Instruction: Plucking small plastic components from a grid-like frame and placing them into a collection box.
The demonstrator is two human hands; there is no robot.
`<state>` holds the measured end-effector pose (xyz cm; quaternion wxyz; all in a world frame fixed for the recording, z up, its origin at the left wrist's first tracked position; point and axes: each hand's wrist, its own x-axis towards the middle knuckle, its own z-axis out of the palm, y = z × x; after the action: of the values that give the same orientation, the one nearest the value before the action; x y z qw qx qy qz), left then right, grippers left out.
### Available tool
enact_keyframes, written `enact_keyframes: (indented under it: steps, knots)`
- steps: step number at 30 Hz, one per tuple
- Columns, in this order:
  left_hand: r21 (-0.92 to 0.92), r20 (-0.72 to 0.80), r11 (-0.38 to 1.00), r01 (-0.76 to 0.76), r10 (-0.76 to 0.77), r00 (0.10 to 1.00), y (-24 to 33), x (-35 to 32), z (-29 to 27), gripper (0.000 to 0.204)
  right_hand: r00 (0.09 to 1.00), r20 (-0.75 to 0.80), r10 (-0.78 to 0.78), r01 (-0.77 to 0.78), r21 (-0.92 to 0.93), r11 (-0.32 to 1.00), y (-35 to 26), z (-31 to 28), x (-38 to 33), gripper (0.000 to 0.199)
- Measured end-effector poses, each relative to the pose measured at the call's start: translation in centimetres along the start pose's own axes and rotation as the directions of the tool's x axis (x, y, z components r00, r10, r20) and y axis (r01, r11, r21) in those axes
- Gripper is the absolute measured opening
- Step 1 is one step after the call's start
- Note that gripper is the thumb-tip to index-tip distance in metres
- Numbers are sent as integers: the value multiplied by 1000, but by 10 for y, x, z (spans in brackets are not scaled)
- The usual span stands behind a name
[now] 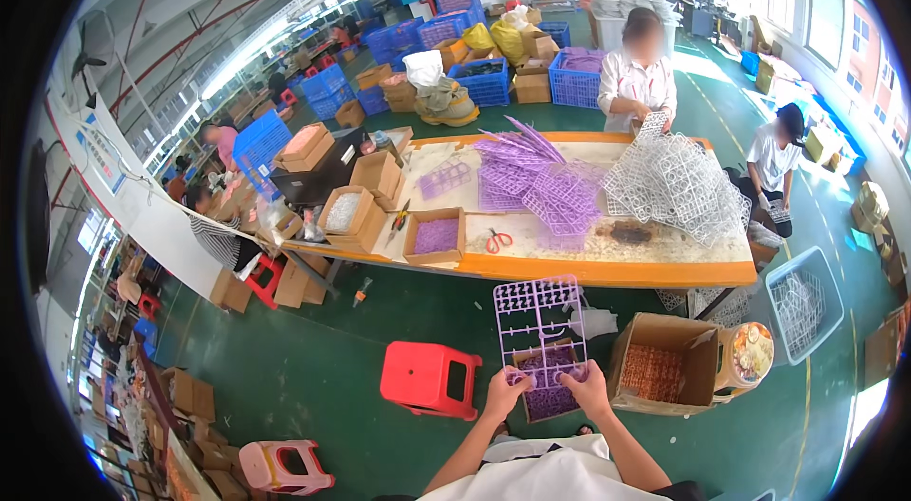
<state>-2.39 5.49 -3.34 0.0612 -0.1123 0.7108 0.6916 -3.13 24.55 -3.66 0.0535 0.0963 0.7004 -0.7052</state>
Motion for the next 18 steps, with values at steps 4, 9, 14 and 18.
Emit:
enact_keyframes:
  steps: [4, 9, 14, 18]
  knots:
    - [192, 17, 980, -41, 39, 999, -10, 5, -12, 30, 975, 111, 192, -210, 188, 959, -18, 2, -9, 22]
    - [340, 5, 935, -99, 103, 995, -31, 7, -10, 38, 918, 297, 264, -345, 263, 901, -32, 0, -10, 13]
    - [118, 94, 993, 7, -18, 995, -26, 8, -13, 36, 945, 245, 219, -248, 94, 964, -34, 2, -12, 10]
    - [-118, 210, 975, 189, -161, 964, -17, 2, -12, 34, 991, 106, -81, 87, -55, 995, 1, 3, -5, 13]
